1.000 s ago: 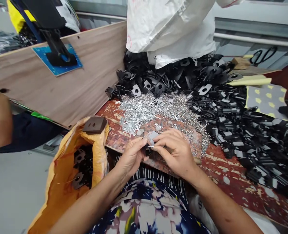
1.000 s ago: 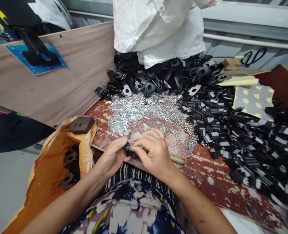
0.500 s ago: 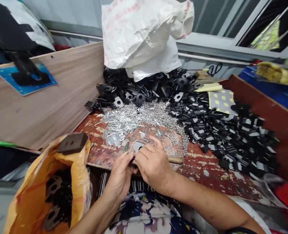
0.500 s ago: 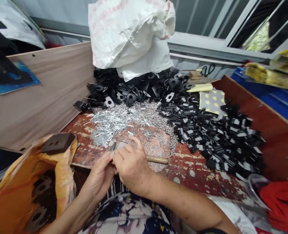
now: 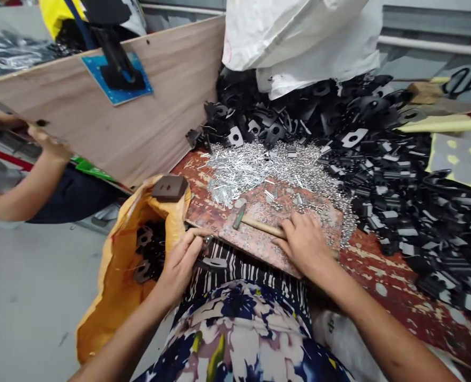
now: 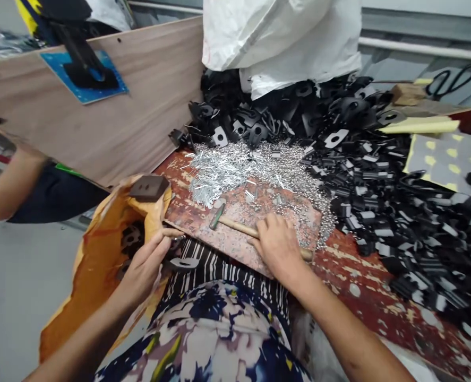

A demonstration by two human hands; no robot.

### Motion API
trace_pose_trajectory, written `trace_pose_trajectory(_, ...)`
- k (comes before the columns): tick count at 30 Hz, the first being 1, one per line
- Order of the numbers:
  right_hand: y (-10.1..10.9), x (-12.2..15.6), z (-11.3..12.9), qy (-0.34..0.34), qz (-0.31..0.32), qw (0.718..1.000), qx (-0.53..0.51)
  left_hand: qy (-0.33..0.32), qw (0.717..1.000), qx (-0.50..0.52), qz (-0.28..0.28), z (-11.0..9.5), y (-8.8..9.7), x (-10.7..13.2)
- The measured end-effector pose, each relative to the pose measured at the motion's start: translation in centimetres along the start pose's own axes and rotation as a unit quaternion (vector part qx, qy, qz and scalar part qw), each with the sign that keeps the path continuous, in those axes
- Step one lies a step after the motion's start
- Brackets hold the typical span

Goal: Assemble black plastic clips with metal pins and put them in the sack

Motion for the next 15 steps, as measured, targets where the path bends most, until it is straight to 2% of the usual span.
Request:
trace_pose_trajectory(3, -1.9, 0.7, -1.4, 0.006, 0.038, 0.999, 0.03, 0.013, 0.999, 0.026, -0.02, 1.5, -0.5, -1.2)
trace_pose_trajectory(5, -1.8, 1.5, -1.7, -0.008, 0.055, 0.998, 0.021, -0.011, 1.0, 0.001, -0.021, 2.0, -1.6, -2.1)
trace_pose_trajectory(8, 1.0, 2.7, -1.0, -0.006, 0.033, 0.999, -0.031, -0.051, 0.997, -0.048, -0.023, 2.3, -2.5, -2.9)
trace_pose_trajectory(12, 5.9, 3.6, 0.4, 0.018, -0.075, 0.989, -0.127, -0.05, 0.997, -0.054, -0.037, 2.9, -2.2, -3.2)
trace_pose_trajectory(13, 6.3, 3.6, 0.6, 0.014, -0.098, 0.984, -0.147, -0.048, 0.997, -0.052, -0.04, 3.0, -2.1, -3.2)
trace_pose_trajectory(15, 5.8, 3.5, 1.4, 0.017, -0.118, 0.979, -0.166, -0.044, 0.997, -0.047, -0.044, 3.2, -2.0, -3.2)
Point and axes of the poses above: each hand's wrist, its own x-axis away from the middle knuckle, its own y-axis out of the back of the hand, z = x × y, the point moved 9 cm from there along -x, towards the middle knuckle, and after that the axes turned 5 degrees about -y, right-handed, at the moved point
